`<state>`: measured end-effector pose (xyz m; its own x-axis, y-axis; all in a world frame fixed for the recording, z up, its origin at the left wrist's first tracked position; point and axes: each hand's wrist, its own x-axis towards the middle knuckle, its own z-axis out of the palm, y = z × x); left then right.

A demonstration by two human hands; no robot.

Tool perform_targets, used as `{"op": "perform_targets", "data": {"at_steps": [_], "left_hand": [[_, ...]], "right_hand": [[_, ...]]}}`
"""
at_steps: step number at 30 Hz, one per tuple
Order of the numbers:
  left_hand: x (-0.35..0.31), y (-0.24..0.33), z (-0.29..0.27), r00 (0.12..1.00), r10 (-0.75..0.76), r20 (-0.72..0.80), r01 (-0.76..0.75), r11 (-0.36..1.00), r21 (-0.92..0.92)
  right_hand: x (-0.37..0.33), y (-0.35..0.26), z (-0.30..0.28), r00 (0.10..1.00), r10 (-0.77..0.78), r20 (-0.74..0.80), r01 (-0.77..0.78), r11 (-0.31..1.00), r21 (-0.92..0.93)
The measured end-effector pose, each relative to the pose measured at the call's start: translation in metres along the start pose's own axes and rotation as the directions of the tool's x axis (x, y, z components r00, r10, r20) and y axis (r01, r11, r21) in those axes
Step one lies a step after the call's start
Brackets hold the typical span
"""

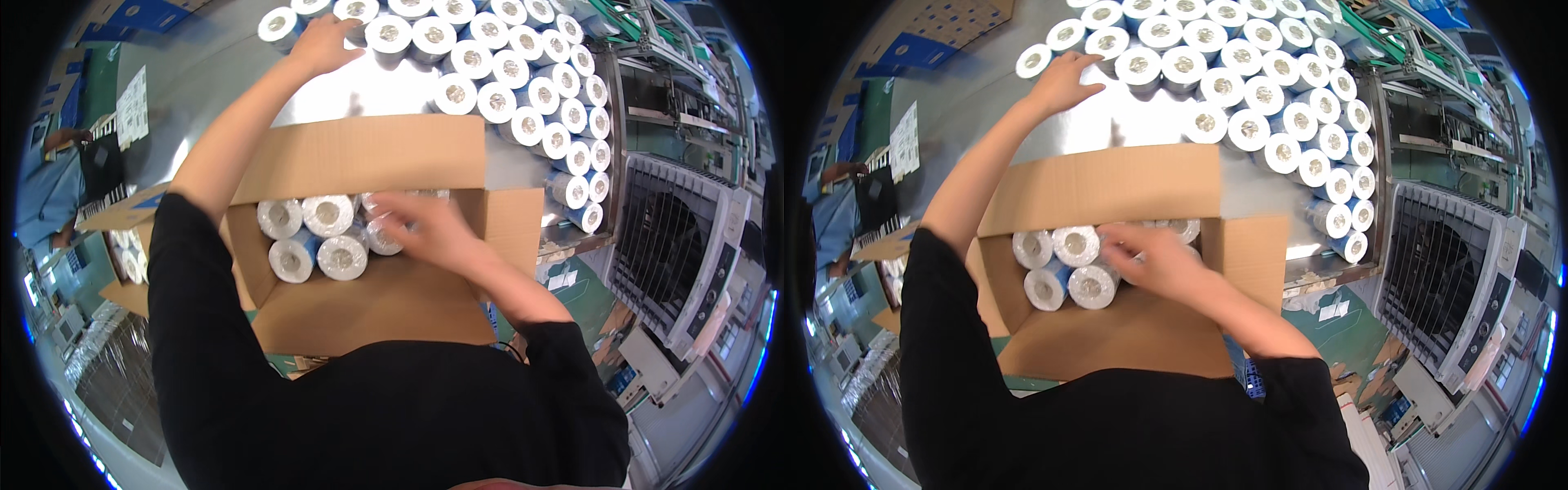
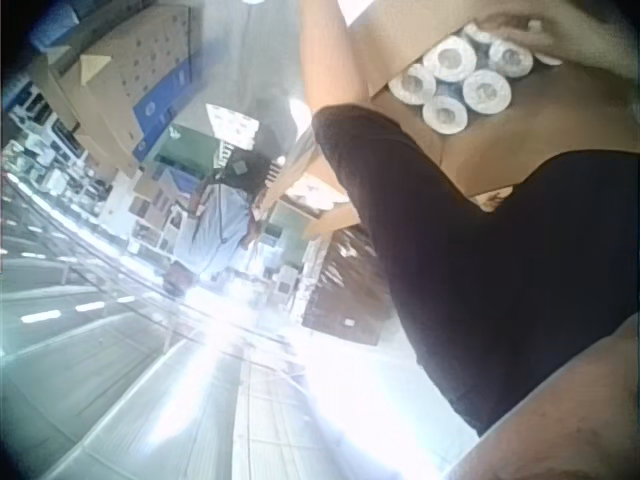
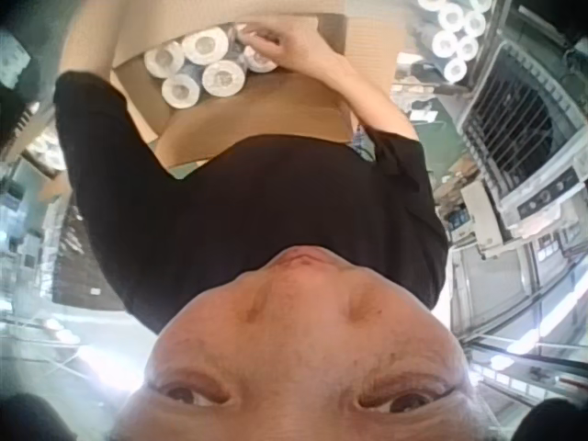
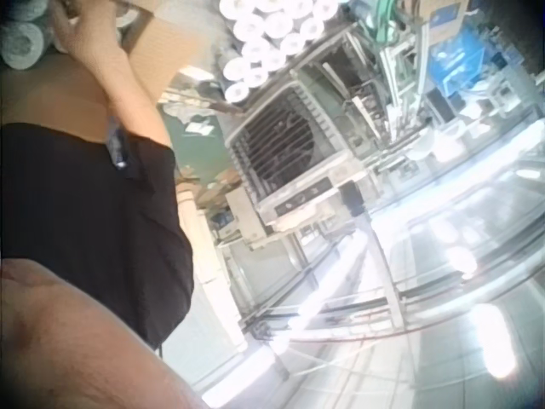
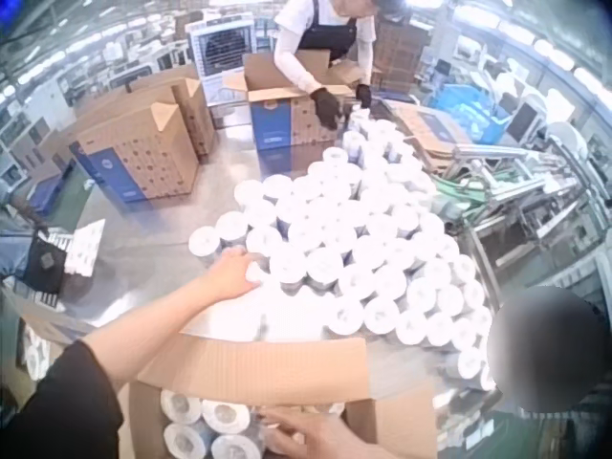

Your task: The person picks up a cardboard box from a stack, opens it, and packs it with paper rolls from a large table. The person then moves the filled box to a conveyor belt and repeats the process with a new box.

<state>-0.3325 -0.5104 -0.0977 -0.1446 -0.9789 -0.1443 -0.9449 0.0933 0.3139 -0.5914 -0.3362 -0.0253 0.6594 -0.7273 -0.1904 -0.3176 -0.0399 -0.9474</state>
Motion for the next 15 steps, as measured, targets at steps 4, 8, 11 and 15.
{"op": "perform_targets", "data": {"at_steps": [4, 8, 11, 15], "left_hand": [[0.097, -0.007, 0.054, 0.991, -0.097, 0.094, 0.074, 0.973, 0.220], [0.134, -0.001, 0.096, 0.935, -0.275, 0.222, 0.183, 0.913, 0.364], [0.139, 0.011, 0.091, 0.949, -0.265, 0.172, 0.182, 0.903, 0.390], [0.107, -0.012, 0.056, 0.984, -0.150, 0.091, 0.113, 0.939, 0.326]], "right_hand": [[-0.017, 0.036, -0.104, 0.728, 0.279, -0.627, -0.248, 0.959, 0.139], [-0.046, 0.114, -0.168, 0.431, 0.594, -0.679, -0.568, 0.764, 0.307], [-0.054, 0.171, -0.180, 0.248, 0.789, -0.562, -0.696, 0.548, 0.463], [-0.012, 0.207, -0.186, 0.229, 0.783, -0.578, -0.704, 0.544, 0.457]]}}
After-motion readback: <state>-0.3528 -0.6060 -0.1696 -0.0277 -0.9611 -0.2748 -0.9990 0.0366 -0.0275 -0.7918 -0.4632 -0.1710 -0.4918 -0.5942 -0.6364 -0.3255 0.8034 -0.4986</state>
